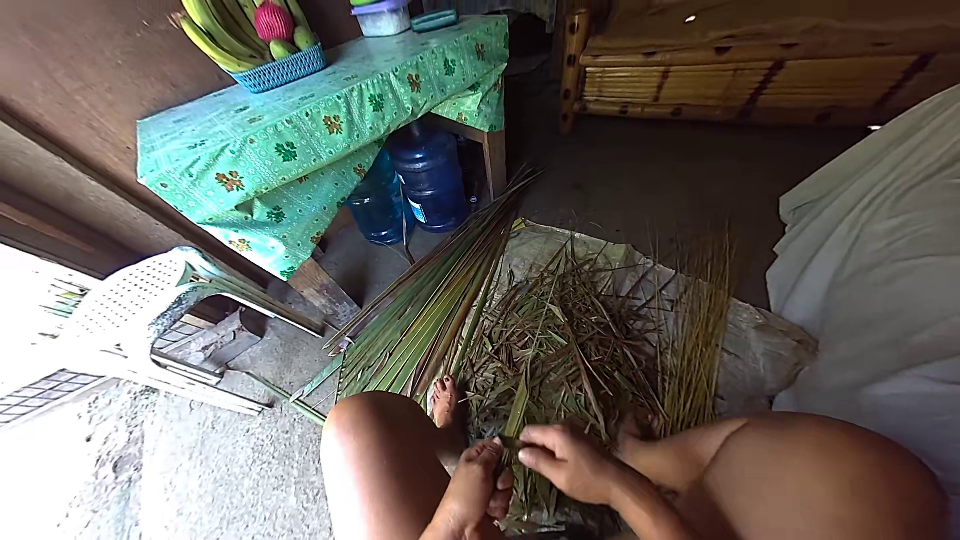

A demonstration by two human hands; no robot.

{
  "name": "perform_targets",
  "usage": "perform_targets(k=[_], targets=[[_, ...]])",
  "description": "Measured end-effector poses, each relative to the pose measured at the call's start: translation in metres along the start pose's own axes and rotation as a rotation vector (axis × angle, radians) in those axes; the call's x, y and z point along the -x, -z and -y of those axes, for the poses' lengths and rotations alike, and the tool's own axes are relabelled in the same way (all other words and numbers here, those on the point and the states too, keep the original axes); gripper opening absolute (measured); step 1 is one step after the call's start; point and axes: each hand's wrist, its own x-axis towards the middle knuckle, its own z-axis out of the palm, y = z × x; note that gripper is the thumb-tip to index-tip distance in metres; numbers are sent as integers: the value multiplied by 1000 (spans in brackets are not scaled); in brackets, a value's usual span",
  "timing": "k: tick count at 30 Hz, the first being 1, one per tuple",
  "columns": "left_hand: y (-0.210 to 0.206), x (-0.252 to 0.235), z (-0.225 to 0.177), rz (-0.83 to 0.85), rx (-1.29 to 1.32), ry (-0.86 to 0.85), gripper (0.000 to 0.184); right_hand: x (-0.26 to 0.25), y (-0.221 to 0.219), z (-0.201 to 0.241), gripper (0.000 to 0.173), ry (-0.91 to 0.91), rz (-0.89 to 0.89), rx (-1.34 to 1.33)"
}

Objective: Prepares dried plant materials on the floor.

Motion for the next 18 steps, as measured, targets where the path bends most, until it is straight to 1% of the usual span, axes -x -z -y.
perform_targets(k=[2, 3, 4, 8, 10, 11, 13, 14, 16, 18], targets=[[-3, 0, -5, -11, -23, -6, 31, -2, -3, -2, 34, 102, -43, 148], [-3, 2, -6, 2, -35, 2, 30, -5, 2, -4, 35, 98, -88, 189], [-2, 5, -5, 22, -41, 8, 29, -8, 10, -8, 36, 53, -142, 216], [1, 13, 4, 34, -79, 18, 31, -19, 44, -24, 37, -289, -304, 288], [3, 10, 7, -3, -107, -10, 32, -20, 49, -28, 36, -332, -342, 236], [4, 8, 8, -20, -114, -22, 32, -17, 48, -25, 35, -316, -307, 166], [2, 2, 6, -51, -129, -33, 32, -9, 38, -10, 35, -246, -146, 2], [1, -2, 4, -62, -146, -43, 32, -6, 29, -3, 35, -198, -64, -39], [-3, -8, 0, -82, -180, -76, 31, -4, 10, 3, 34, -115, 48, 3], [-6, -10, -3, -103, -222, -106, 29, -5, 2, 7, 36, -96, 61, 153]])
